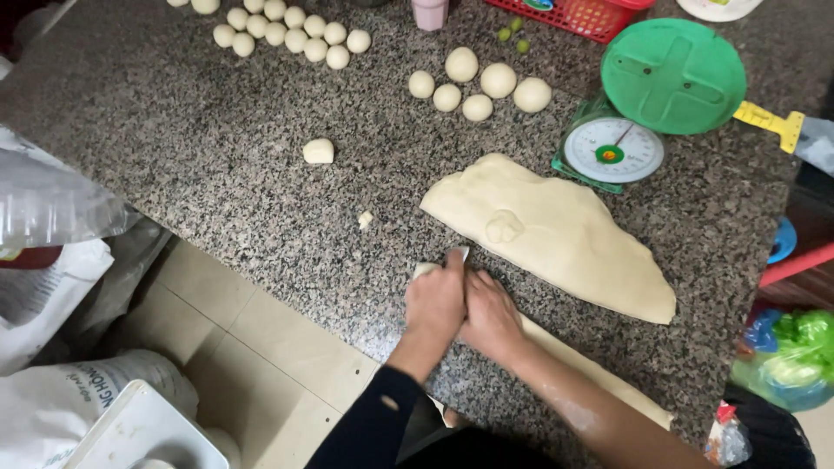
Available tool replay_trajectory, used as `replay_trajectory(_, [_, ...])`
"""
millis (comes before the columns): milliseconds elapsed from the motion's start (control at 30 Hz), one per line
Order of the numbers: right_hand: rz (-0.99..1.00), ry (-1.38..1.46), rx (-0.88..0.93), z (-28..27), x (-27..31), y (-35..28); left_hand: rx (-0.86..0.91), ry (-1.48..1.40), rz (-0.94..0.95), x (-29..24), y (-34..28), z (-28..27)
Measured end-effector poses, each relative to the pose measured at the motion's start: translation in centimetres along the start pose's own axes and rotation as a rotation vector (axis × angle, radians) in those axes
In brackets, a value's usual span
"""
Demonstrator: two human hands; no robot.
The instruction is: Divides a large piece of dough into small, equal-sized rounds and arranges them on the counter.
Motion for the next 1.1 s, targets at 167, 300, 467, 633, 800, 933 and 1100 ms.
replay_trajectory(167, [0.005, -0.04, 0.046, 0.9, -1.5, 0.7, 0.017, 0.027, 0.096, 1.9, -3.5, -1.4])
replay_trajectory(300, [0.103, 0.064, 0.028, -1.4, 1.3, 1.5, 0.066, 0.068, 0.139, 6.4, -7.6, -2.0])
replay_trajectory(467, [-0.193, 0.015, -0.044, 0.8, 2.5, 3.9, 0.059, -0.038, 0.052, 7.7, -7.9, -6.4])
replay_trajectory(633, [-0.04, 0.159, -0.088, -2.8, -0.4, 4.9, -0.153, -0.225, 0.049, 6.6, -5.2, -9.4])
replay_trajectory(800, [-0.237, 0.195, -0.538, -16.1, -4.4, 4.3, -0.156, -0.245, 0.055, 3.1, -2.1, -10.1])
replay_trajectory(933, [-0.153, 0.058, -0.73, -27.1, -4.6, 2.4, -0.161, -0.263, 0.144, 0.0, 0.4, -9.5])
replay_trajectory(1100, [0.078, -0.01, -0.725, -32.1, -9.4, 3.8, -0.118, -0.269, 0.187, -3.5, 1.8, -10.1])
Point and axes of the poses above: each hand's wrist, its own y-axis towards the middle knuckle, its own z-axis out of the palm, x = y × z, the point moved 6 cm from there along y, towards the middle knuckle, and after that the axes turned 6 degrees about y, right-handed, at the moved point
